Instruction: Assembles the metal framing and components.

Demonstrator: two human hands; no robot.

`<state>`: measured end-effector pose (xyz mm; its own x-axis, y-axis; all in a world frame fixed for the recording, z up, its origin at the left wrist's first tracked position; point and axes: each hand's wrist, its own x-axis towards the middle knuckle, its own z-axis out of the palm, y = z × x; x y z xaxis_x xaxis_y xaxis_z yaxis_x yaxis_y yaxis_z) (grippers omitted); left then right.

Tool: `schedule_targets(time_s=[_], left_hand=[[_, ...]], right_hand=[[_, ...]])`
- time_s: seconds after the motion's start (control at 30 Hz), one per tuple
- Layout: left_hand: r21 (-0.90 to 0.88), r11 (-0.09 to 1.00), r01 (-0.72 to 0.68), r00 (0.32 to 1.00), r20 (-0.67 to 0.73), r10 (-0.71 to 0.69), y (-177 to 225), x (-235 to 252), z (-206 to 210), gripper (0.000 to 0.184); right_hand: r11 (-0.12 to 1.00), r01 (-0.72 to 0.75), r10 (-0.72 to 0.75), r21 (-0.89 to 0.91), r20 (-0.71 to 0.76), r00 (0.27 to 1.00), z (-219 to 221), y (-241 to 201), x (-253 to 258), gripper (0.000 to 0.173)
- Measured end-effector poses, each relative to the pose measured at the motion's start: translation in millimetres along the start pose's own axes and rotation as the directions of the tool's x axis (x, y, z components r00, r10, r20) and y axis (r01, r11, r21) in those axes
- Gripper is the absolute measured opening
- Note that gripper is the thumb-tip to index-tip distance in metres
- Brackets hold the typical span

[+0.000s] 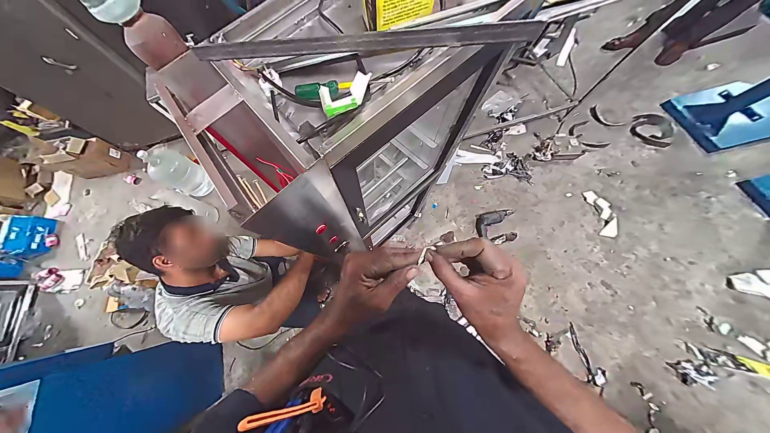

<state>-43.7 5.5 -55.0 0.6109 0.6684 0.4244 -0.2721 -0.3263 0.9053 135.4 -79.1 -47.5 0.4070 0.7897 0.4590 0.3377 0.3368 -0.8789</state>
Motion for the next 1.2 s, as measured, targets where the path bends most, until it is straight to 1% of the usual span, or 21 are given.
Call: schedule_targets(time_s=[0.1,0.17,0.23,0.3,0.37,0.47,0.5,0.63,0.73,0.8,0.87,1.0,1.07,1.2], left_hand=[[-0.091,0.995,0.036,0.998,-0.053,-0.041,2,2,0,0.017],[-0.134,0.990,0.047,0.993,-0.097,-0.061,5,5,2,0.024],[-0.148,0.988,0.045,0.991,-0.117,-0.062,7,7,2,0.030],[-0.163,0.986,0.033,0.992,-0.114,-0.052,7,7,0,0.023],[-0.146,0.988,0.052,0.991,-0.112,-0.069,8,6,-2,0.017],[-0.133,0.989,0.070,0.993,-0.083,-0.082,12,9,-6,0.016],[-0.130,0.990,0.062,0.995,-0.065,-0.071,12,10,-7,0.017],[-0.075,0.997,0.000,1.000,-0.003,-0.001,13,10,-11,0.017],[-0.078,0.997,-0.030,0.999,0.029,0.032,13,10,-16,0.014],[-0.099,0.995,-0.005,0.998,0.057,0.010,15,9,-19,0.012],[-0.156,0.987,0.039,0.995,0.098,-0.024,16,7,-23,0.012],[-0.314,0.936,0.157,0.971,0.220,-0.089,16,5,-32,0.013],[-0.296,0.937,0.186,0.961,0.254,-0.110,19,5,-38,0.015],[-0.222,0.962,0.162,0.969,0.218,-0.112,22,5,-41,0.014]], right_hand=[[0.998,0.044,-0.041,-0.040,0.071,0.997,-2,0,-3,0.008],[0.994,0.080,-0.069,-0.073,0.140,0.988,-4,-3,-5,0.012],[0.990,0.112,-0.096,-0.085,0.170,0.981,-5,-6,-6,0.015],[0.994,0.097,-0.087,-0.044,0.190,0.978,-6,-7,-6,0.018],[0.998,0.060,-0.062,0.017,0.236,0.970,-9,-10,-5,0.026],[0.997,0.015,-0.036,0.073,0.298,0.954,-13,-16,-6,0.038],[0.996,0.008,-0.035,0.088,0.303,0.952,-14,-17,-6,0.040],[0.993,-0.013,-0.018,0.119,0.260,0.965,-11,-21,-6,0.032],[0.982,-0.080,0.032,0.169,0.270,0.962,-8,-20,-6,0.022],[0.976,-0.109,0.047,0.189,0.305,0.951,-9,-18,-5,0.018],[0.966,-0.152,0.072,0.210,0.345,0.936,-8,-18,-5,0.017],[0.942,-0.195,0.097,0.274,0.334,0.937,-3,-18,-11,0.014],[0.955,-0.166,0.091,0.244,0.292,0.952,0,-20,-13,0.013],[0.992,-0.055,0.028,0.114,0.227,0.974,6,-26,-17,0.012]])
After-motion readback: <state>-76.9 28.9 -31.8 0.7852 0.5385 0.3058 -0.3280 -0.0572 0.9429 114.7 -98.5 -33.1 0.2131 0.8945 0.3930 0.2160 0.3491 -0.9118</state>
